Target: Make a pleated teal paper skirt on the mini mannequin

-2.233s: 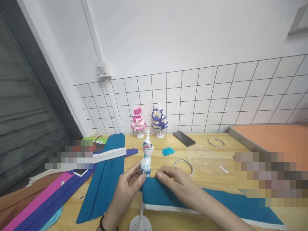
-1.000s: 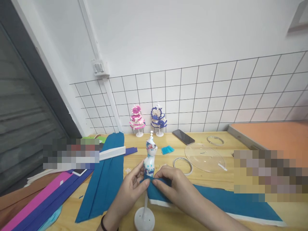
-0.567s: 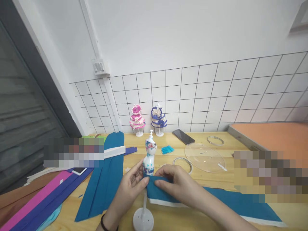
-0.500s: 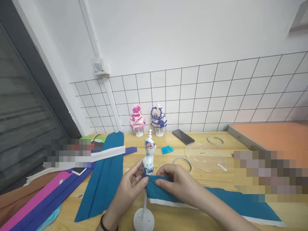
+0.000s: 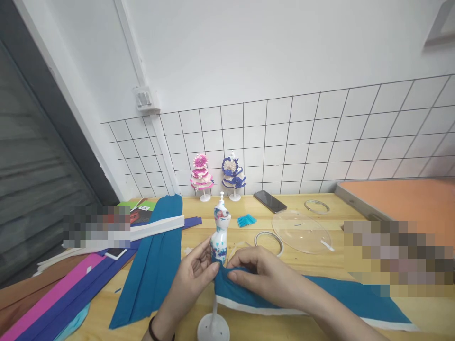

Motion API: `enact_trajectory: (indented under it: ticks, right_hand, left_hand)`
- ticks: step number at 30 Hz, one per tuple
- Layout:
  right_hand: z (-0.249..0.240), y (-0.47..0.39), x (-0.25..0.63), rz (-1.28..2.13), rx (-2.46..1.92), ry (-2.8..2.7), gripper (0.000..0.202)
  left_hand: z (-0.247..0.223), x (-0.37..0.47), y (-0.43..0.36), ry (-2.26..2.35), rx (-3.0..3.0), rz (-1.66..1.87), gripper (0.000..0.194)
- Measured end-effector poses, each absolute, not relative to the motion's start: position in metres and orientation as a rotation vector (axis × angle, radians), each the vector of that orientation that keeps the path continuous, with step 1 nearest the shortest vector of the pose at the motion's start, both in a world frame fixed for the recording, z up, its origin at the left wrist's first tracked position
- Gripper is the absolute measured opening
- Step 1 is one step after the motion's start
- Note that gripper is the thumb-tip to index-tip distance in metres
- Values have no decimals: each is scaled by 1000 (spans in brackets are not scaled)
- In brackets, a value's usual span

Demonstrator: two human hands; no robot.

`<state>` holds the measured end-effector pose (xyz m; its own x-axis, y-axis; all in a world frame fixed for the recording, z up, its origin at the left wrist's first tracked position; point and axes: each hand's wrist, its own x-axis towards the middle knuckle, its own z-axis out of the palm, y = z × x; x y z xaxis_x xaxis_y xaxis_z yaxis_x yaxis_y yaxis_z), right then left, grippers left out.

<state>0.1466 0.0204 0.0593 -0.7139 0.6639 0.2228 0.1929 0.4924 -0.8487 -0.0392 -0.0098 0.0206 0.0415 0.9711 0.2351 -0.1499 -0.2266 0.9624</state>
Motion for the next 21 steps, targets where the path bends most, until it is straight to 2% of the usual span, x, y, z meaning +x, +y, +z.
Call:
enact_trajectory:
  ticks: [11,21]
  right_hand:
    - [58,22,139,974,-784,-2150,9]
    - [53,20,137,975,-873,-2127,13]
  left_hand:
    - [19,-40,-9,930,1291,1376,51]
    - [15,-42,-9,907,1312,1351,51]
